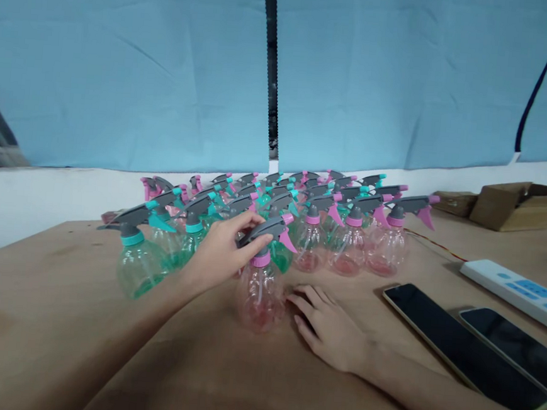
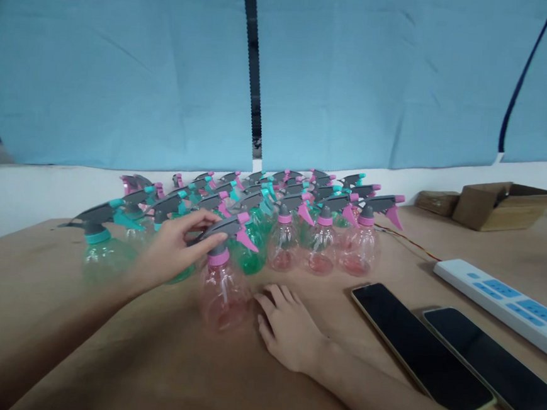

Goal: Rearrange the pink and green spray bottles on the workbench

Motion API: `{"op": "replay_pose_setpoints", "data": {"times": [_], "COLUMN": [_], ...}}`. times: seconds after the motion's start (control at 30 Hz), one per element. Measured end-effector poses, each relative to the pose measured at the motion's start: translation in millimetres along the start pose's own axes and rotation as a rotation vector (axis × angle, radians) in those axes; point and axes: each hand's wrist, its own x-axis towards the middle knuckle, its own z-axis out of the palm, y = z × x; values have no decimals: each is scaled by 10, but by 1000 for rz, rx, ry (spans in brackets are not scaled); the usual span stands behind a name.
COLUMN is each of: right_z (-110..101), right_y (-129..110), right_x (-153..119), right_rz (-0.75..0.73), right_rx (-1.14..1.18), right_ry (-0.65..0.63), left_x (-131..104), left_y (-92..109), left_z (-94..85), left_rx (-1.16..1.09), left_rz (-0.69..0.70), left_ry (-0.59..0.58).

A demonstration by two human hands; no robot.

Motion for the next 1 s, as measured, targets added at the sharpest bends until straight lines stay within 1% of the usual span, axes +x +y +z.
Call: {"op": "replay_pose_setpoints", "data": {"times": [0.1, 0.17, 0.2, 0.23, 0.3, 0.37, 0.4, 0.47, 0.57, 0.6, 0.67, 0.8, 0.87, 0.93, 1.0], "right_z": [2, 4, 4, 2, -3, -6, -6, -2, 10, 14, 18, 22, 25, 30, 32], "right_y": [6, 8, 8, 6, 1, -2, -3, 1, 11, 13, 13, 10, 13, 19, 22], "right_x": [0, 0, 0, 0, 0, 0, 0, -1, -2, -1, 2, 11, 13, 11, 6], "right_rz": [1, 2, 3, 5, 7, 6, 4, 3, -4, -7, -8, 14, 21, 22, 25], "right_rx": [1, -1, -2, -4, -7, -8, -10, -13, -15, -13, -10, -15, -17, -13, -13], "right_ry": [4, 1, -4, -9, -15, -15, -12, -9, -1, 3, 10, 7, 4, 4, 3], "left_x": [-64, -105, -120, -129, -122, -78, -43, 38, 150, 176, 203, 186, 160, 134, 113], "left_y": [-76, -161, -214, -272, -386, -466, -482, -461, -340, -294, -221, -184, -196, -207, -208], "left_z": [61, 109, 135, 160, 208, 248, 264, 293, 349, 375, 437, 555, 585, 592, 586], "left_rx": [-206, -372, -455, -534, -669, -739, -747, -758, -819, -843, -894, -1005, -1019, -1024, -1025], "left_rz": [-55, -104, -133, -165, -227, -253, -251, -202, -81, -55, -51, -93, -113, -130, -127], "left_ry": [41, 24, -15, -78, -258, -408, -455, -515, -611, -626, -591, -398, -332, -295, -288]}}
